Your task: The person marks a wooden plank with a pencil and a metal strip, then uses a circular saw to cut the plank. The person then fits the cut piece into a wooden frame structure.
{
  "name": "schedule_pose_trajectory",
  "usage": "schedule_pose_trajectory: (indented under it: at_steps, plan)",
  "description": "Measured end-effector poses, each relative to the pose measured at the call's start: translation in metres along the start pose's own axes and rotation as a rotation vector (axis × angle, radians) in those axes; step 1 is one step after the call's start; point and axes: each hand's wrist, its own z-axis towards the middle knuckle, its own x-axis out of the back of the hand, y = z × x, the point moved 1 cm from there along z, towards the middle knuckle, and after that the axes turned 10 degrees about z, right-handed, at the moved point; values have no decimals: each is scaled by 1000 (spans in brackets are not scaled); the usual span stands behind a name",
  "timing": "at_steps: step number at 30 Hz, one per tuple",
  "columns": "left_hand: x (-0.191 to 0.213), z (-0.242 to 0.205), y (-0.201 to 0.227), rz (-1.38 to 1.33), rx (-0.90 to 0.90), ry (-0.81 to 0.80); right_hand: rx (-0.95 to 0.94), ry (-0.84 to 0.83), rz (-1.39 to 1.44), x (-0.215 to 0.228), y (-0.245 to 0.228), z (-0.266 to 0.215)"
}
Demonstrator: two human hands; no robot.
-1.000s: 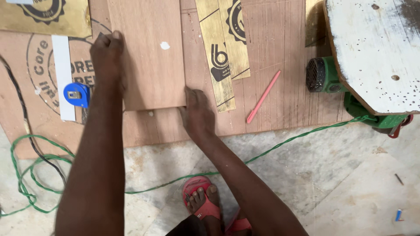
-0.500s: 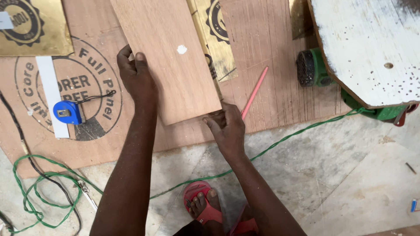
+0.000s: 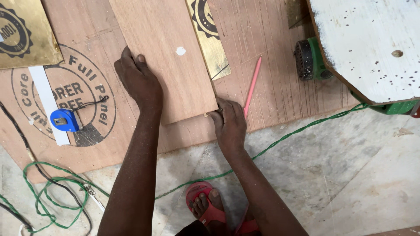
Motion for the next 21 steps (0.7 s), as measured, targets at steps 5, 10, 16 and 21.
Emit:
schedule_pose_trajectory:
  at_steps: [5,10,16,21]
  plan:
    - [-3,0,-3,2,-29,14,11,-17,-6,4,4,4]
    - [-3,0,-2,27,-6,-5,16,-20,-16,7,4,6]
    - [1,-1,-3,54,-18,20,-7,-28,-3,8,7,6]
    - [7,-6,-7,3,-30,-12,38,-25,-9,9,8,8]
